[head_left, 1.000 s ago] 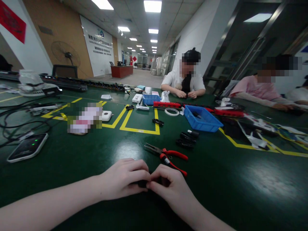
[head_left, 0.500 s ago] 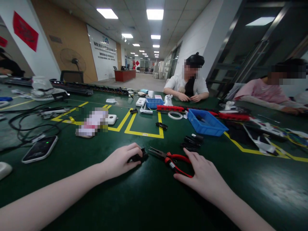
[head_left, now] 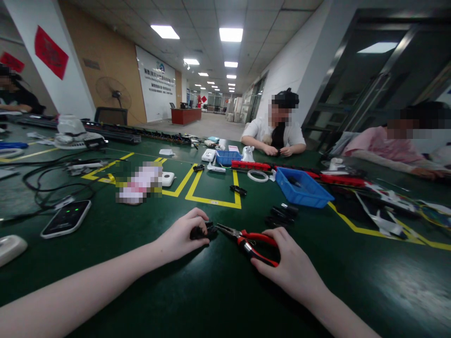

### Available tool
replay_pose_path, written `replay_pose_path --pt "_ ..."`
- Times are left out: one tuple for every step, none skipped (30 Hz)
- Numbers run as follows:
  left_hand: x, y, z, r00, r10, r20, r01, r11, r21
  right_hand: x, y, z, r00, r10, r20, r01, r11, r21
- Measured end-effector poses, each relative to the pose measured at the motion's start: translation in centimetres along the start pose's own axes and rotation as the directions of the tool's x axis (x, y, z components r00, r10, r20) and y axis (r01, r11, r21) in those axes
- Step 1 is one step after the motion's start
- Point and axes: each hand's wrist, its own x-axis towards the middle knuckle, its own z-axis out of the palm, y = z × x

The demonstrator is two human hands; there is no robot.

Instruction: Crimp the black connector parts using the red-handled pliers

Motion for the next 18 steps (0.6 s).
replay_pose_path --pt "0.1 0.0 0.0 1.000 0.001 0.003 -0.001 1.000 -0.005 0.0 -0.1 0.0 1.000 0.005 0.004 -0.005 1.000 0.006" --pt "0.1 0.0 0.0 1.000 0.004 0.005 -0.004 1.000 -0.010 0.0 -0.2 0.0 1.000 0.008 0.003 -0.008 1.000 0.014" --pt "0.1 0.0 0.0 1.000 0.010 0.009 -0.010 1.000 -0.013 0.0 -0.1 0.0 1.000 0.011 -0.007 -0.011 1.000 0.028" --pt "0.1 0.0 0.0 1.000 0.019 0.016 -0.019 1.000 -0.016 -0.1 -0.1 0.1 1.000 0.013 -0.017 -0.012 0.999 0.047" --pt "0.1 0.1 0.0 0.999 0.030 0.028 -0.030 0.999 -0.016 -0.1 0.0 0.2 1.000 0.011 -0.025 -0.009 0.998 0.070" --pt "0.1 0.1 0.0 0.998 0.041 0.045 -0.041 0.999 -0.015 -0.1 0.1 0.3 0.999 0.004 -0.037 0.000 0.996 0.093" --pt "0.1 0.2 -0.1 0.997 0.051 0.064 -0.050 0.999 -0.013 -0.2 0.2 0.4 0.999 -0.008 -0.050 0.014 0.993 0.115" --pt "0.1 0.3 -0.1 0.995 0.059 0.080 -0.058 0.998 -0.010 -0.2 0.3 0.4 0.998 -0.023 -0.064 0.031 0.991 0.132" --pt "0.1 0.4 -0.1 0.993 0.063 0.095 -0.063 0.998 -0.005 -0.3 0.4 0.4 0.996 -0.038 -0.080 0.050 0.988 0.143" --pt "0.0 0.5 -0.1 0.992 0.064 0.106 -0.065 0.998 -0.001 -0.3 0.5 0.4 0.994 -0.056 -0.098 0.070 0.986 0.150" --pt "0.0 0.5 -0.1 0.991 0.063 0.117 -0.064 0.998 0.000 -0.3 0.6 0.4 0.990 -0.074 -0.119 0.092 0.984 0.155" --pt "0.0 0.5 -0.1 0.990 0.062 0.124 -0.062 0.998 -0.001 -0.4 0.7 0.4 0.985 -0.093 -0.142 0.116 0.980 0.160" --pt "0.0 0.5 -0.1 0.990 0.059 0.129 -0.059 0.998 -0.005 -0.4 0.9 0.4 0.979 -0.119 -0.163 0.146 0.976 0.162" --pt "0.0 0.4 -0.1 0.989 0.056 0.134 -0.055 0.998 -0.010 -0.4 1.1 0.4 0.972 -0.155 -0.178 0.184 0.970 0.158" --pt "0.0 0.3 -0.1 0.989 0.051 0.137 -0.049 0.999 -0.017 -0.5 1.3 0.4 0.962 -0.196 -0.187 0.225 0.963 0.148" --pt "0.1 0.2 -0.1 0.990 0.045 0.133 -0.042 0.999 -0.025 -0.5 1.5 0.4 0.952 -0.242 -0.188 0.269 0.954 0.132" --pt "0.1 0.1 -0.1 0.991 0.040 0.129 -0.036 0.999 -0.032 -0.5 1.7 0.5 0.940 -0.289 -0.183 0.311 0.944 0.108" --pt "0.1 0.0 -0.1 0.992 0.035 0.124 -0.031 0.999 -0.036 -0.6 1.8 0.5 0.927 -0.333 -0.174 0.351 0.933 0.081"
